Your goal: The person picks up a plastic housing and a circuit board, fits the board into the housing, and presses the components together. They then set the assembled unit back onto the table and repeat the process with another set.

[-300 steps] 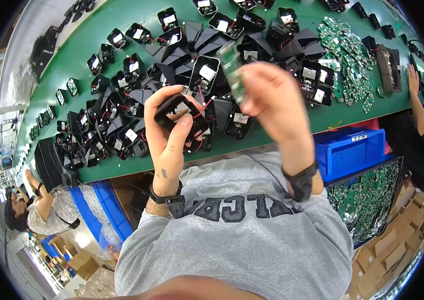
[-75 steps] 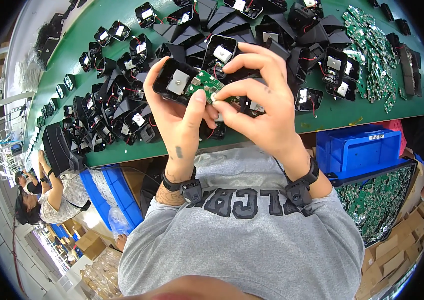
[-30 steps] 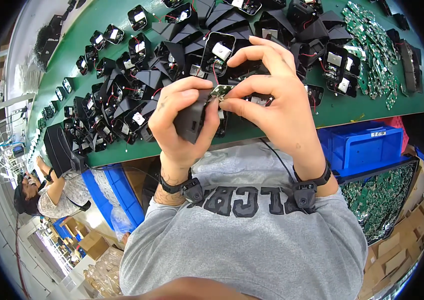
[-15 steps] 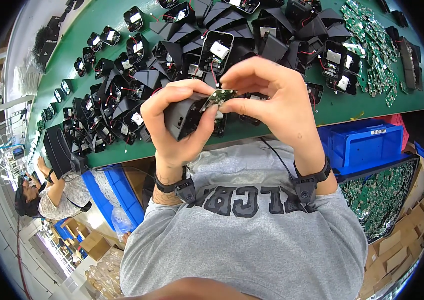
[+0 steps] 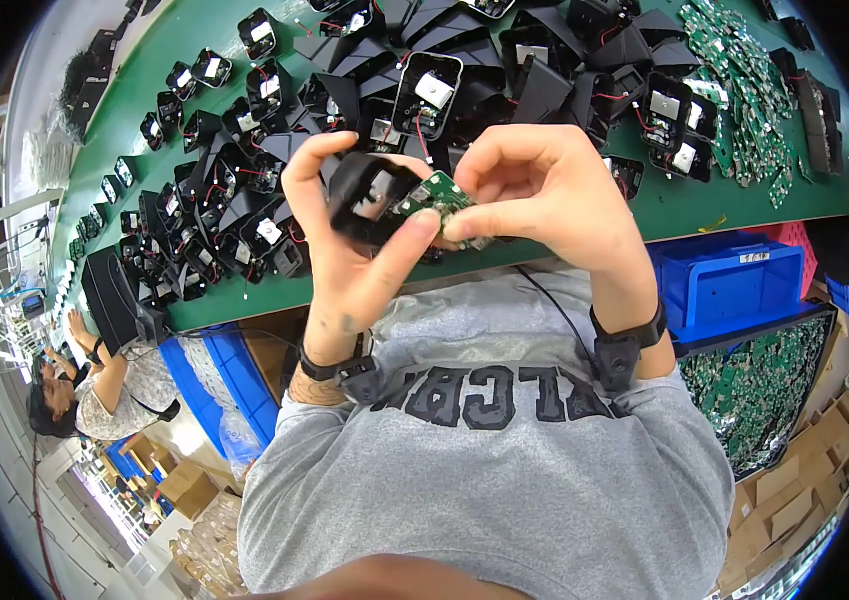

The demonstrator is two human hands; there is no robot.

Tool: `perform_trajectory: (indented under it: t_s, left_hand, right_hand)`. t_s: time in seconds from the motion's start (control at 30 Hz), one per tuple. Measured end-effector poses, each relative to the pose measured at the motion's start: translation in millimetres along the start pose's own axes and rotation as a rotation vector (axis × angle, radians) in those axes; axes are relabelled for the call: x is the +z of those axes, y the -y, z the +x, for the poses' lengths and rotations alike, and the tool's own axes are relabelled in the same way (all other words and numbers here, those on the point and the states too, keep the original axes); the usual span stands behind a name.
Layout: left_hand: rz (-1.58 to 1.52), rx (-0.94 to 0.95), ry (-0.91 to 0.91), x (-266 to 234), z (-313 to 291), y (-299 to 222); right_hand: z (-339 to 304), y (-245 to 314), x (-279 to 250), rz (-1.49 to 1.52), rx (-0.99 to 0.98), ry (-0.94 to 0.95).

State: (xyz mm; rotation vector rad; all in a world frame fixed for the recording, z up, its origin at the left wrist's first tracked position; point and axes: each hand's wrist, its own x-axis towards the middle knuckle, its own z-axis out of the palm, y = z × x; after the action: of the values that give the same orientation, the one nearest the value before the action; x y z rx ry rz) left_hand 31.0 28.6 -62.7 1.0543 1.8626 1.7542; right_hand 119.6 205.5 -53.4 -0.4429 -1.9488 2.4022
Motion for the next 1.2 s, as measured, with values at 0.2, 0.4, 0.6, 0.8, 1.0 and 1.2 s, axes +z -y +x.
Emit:
perform_trajectory:
  t_s: [0.2,0.4,0.6,0.8,1.0,1.2]
  left_hand:
    - [-0.509,-0.398,0.078,-7,12,-16]
    - [-0.123,-0.170,-0.040,9,13,2]
    - [-0.145,-0.282,-0.119,6,18,-10]
    - [-0.374,-0.321,0.060,3,14,-10]
    - [-0.341,-0.324,0.081,6,10,-10]
    - [-0.456,-0.396,0.161,12,13,-13]
  right_hand:
    - [8,-13,-12,0.366,-0.072,0.046]
    - [1,-6,4,0.244,-0.073,-0.105]
    - [0,-2,20,0.021,-0.133,-0.296]
    - [-2,5,25,-0.063,-0.159,-0.372]
    - [1,11,15,-0.361,-0.082,-0.318]
    - [8,-3,13,0.167,-0.166,-0.089]
